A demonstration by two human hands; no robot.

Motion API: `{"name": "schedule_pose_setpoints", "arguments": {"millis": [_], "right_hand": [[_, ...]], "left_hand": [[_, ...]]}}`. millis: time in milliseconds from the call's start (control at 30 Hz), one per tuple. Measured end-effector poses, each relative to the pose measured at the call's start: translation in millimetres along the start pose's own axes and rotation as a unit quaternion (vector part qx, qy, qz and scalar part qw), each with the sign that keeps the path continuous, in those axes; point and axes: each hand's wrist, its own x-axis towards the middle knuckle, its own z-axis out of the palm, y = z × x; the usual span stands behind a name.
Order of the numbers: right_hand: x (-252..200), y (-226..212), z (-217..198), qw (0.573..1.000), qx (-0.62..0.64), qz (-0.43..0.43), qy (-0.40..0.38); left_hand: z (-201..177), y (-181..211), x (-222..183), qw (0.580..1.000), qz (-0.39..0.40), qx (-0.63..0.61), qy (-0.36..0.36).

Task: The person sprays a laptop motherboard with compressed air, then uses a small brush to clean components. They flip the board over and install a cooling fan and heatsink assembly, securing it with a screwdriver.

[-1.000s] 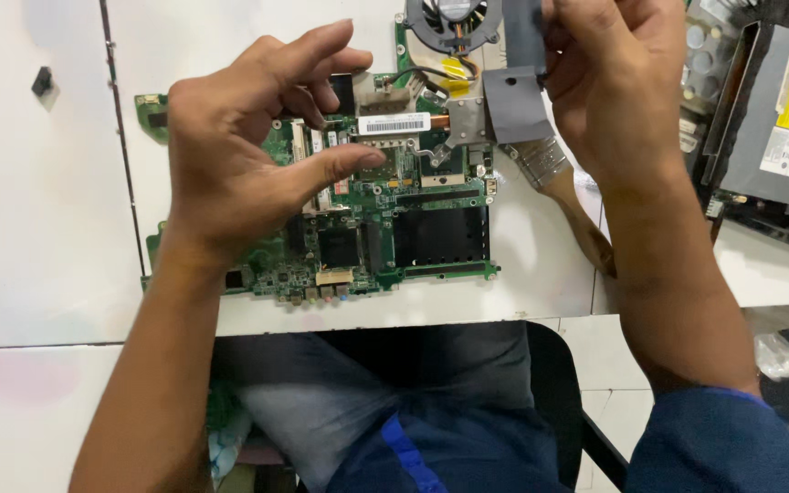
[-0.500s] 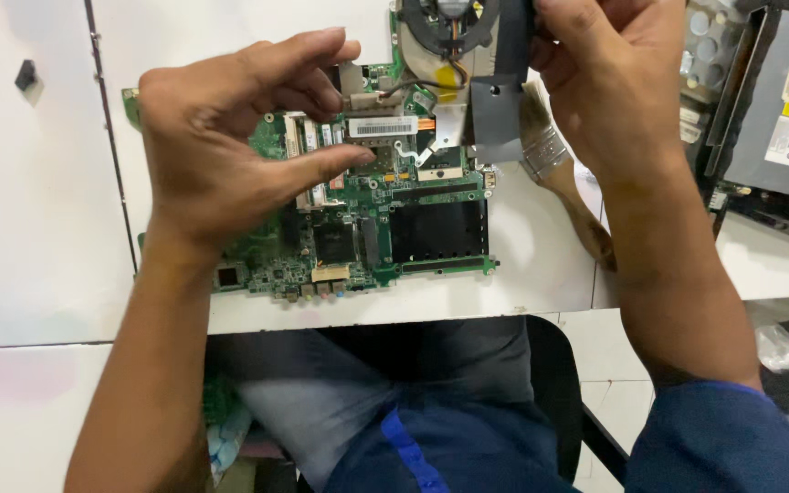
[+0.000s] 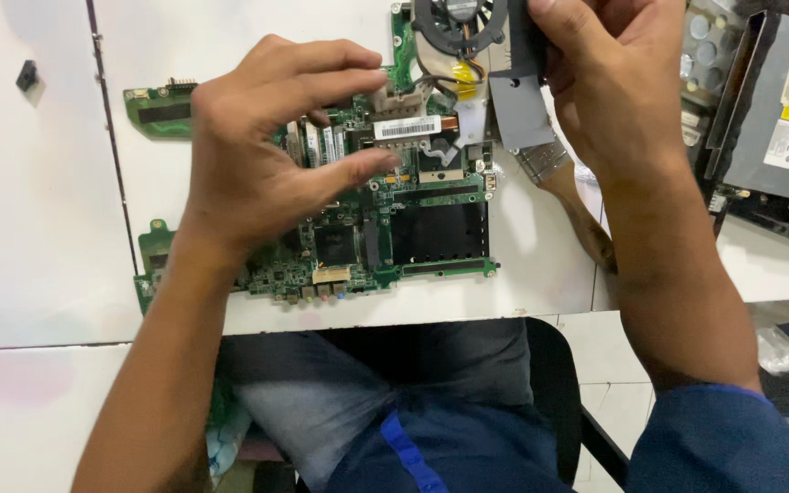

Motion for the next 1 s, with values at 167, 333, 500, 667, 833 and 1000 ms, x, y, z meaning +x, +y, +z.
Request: {"name": "schedule_pose_setpoints", "arguments": {"millis": [167, 333, 500, 667, 833, 1000], "right_hand": [[-2, 2, 1, 1.000, -0.002, -0.007, 0.009], [-2, -1, 9, 1.000, -0.005, -0.002, 0.013], [-3, -2, 7, 0.998, -0.055, -0.008, -0.023], [-9, -16, 11, 0.979, -0.174, -0.030, -0.104], [-6, -21, 15, 0.971, -0.191, -0.038, -0.141], [-6, -24, 18, 0.978, -0.189, 0.013, -0.087]], "left_hand": [[5, 4, 6, 1.000, 0.013, 0.018, 0.013], [14, 4, 5, 0.998, 0.003, 0.048, 0.029], [10, 8, 9, 0.997, -0.018, 0.056, 0.051], [9, 6, 7, 0.995, -0.072, 0.038, 0.059], [8, 1, 6, 0.993, -0.100, 0.036, 0.043], [8, 3, 8, 0.996, -0.080, 0.041, 0.013]]}}
